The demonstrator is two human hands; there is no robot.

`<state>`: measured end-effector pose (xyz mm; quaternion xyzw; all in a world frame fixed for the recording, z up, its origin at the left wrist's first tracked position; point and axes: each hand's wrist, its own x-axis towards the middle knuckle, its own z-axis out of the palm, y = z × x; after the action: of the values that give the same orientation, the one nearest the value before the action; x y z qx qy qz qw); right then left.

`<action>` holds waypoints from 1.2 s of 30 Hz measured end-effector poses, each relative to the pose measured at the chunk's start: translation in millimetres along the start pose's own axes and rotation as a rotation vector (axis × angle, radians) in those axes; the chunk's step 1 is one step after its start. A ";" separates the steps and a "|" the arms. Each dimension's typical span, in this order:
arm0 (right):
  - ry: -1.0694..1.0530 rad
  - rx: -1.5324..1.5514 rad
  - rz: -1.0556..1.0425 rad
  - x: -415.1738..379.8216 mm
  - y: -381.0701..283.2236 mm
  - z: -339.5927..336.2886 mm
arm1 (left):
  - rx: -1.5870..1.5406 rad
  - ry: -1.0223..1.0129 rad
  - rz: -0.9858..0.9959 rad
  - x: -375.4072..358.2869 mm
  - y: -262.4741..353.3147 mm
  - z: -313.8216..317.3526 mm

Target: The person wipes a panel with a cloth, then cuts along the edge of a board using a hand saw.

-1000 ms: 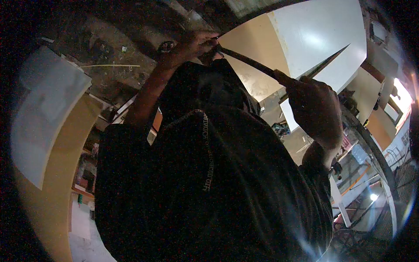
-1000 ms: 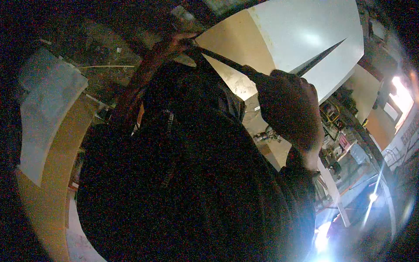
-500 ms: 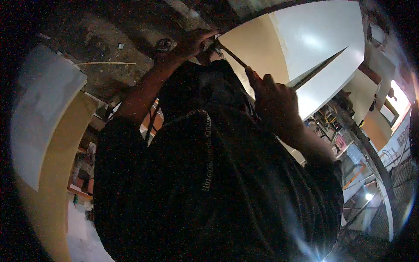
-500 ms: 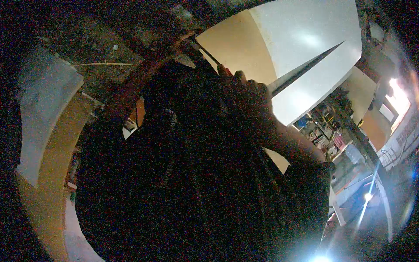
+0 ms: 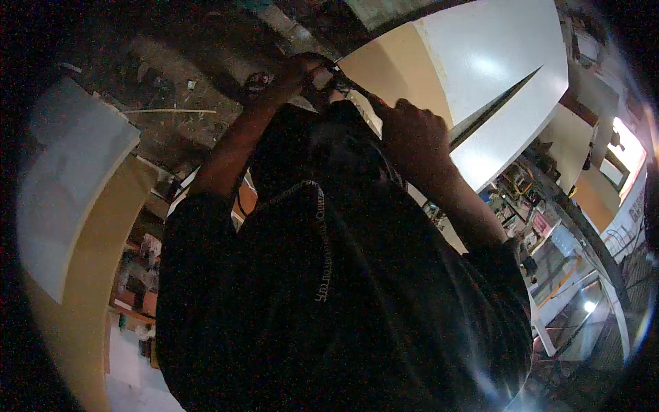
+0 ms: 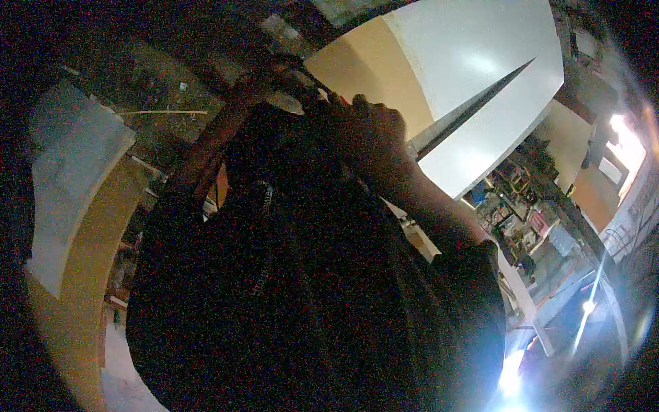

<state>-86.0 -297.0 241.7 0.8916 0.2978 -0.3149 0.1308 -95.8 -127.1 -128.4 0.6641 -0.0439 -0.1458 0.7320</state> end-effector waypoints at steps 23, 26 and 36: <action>0.052 0.057 0.077 -27.8 -1.1 -29.8 | 0.337 0.093 0.076 -11.9 54.1 19.5; 0.006 0.054 0.067 -10.4 2.7 -0.2 | 0.373 0.070 0.063 -9.8 30.7 17.9; 0.019 0.132 0.105 -76.2 16.1 -24.1 | 0.477 0.238 0.443 -7.4 135.6 25.4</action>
<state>-112.0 -333.7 309.7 0.9156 0.2306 -0.3181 0.0853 -88.4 -139.2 9.1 0.8031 -0.1341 0.1093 0.5702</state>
